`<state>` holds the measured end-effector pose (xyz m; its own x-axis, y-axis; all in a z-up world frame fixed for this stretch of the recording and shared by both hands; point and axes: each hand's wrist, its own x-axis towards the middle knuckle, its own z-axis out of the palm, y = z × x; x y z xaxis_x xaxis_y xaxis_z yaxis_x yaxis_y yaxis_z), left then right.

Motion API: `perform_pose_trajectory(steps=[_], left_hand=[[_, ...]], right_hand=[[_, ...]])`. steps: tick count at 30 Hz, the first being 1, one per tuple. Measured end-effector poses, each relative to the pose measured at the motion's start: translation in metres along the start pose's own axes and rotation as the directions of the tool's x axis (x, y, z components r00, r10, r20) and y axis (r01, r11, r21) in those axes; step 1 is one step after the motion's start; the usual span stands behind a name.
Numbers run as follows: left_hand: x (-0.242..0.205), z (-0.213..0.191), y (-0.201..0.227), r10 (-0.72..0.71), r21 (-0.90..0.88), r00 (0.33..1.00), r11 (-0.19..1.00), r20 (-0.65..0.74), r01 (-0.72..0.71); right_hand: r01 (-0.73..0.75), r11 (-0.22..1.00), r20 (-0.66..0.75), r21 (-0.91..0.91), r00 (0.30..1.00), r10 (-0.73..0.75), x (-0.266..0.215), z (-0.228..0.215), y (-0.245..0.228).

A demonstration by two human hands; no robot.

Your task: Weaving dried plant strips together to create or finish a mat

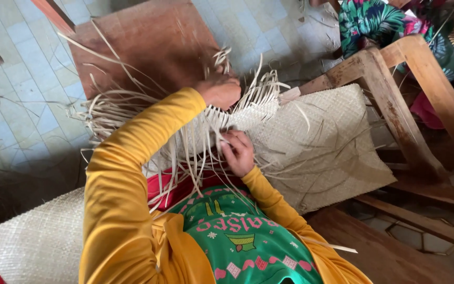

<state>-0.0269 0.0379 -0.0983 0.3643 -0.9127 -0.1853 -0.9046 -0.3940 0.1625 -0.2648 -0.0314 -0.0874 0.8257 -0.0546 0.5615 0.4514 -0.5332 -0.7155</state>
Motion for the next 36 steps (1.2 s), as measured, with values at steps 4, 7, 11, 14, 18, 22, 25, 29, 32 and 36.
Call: perform_pose_trajectory(steps=[4, 7, 11, 14, 18, 22, 25, 29, 32, 36], left_hand=[[-0.017, -0.004, 0.012, 0.172, 0.128, 0.913, 0.983, -0.37, -0.133], [-0.018, -0.025, 0.034, 0.363, 0.451, 0.778, 0.885, -0.513, -0.115], [-0.023, -0.078, 0.041, 0.588, 0.637, 0.597, 0.754, -0.546, -0.159], [-0.052, -0.16, 0.047, 0.565, 0.67, 0.494, 0.741, -0.662, 0.05], [-0.115, -0.254, 0.059, 0.523, 0.611, 0.336, 0.749, -0.783, 0.257], [-0.187, -0.287, 0.078, 0.54, 0.644, 0.351, 0.647, -0.765, 0.408], [-0.23, -0.282, 0.075, 0.452, 0.516, 0.252, 0.704, -0.856, 0.488], [-0.274, -0.244, 0.049, 0.356, 0.374, 0.148, 0.735, -0.923, 0.566], [-0.304, -0.191, 0.031, 0.131, 0.182, 0.126, 0.717, -0.983, 0.673], [-0.328, -0.116, 0.033, -0.363, -0.247, 0.072, 0.752, -0.929, 0.611]], right_hand=[[-0.259, 0.904, -0.12, 0.34, 0.941, 0.315, 0.017, -0.016, -0.003], [-0.405, 0.757, -0.087, 0.512, 0.853, 0.515, 0.028, -0.028, 0.019], [-0.423, 0.835, -0.005, 0.353, 0.891, 0.454, 0.035, -0.019, 0.036], [-0.42, 0.838, 0.032, 0.348, 0.899, 0.437, 0.04, -0.023, 0.024], [-0.398, 0.877, 0.057, 0.271, 0.916, 0.398, 0.052, -0.028, 0.004], [-0.395, 0.882, 0.061, 0.256, 0.918, 0.393, 0.048, -0.028, 0.008], [-0.367, 0.87, 0.088, 0.328, 0.929, 0.359, 0.05, -0.031, 0.006], [-0.352, 0.905, 0.117, 0.238, 0.935, 0.333, 0.048, -0.042, 0.008], [-0.357, 0.922, 0.167, 0.15, 0.928, 0.333, 0.047, -0.054, 0.001], [-0.331, 0.943, 0.22, 0.037, 0.923, 0.315, 0.062, -0.062, -0.005]])
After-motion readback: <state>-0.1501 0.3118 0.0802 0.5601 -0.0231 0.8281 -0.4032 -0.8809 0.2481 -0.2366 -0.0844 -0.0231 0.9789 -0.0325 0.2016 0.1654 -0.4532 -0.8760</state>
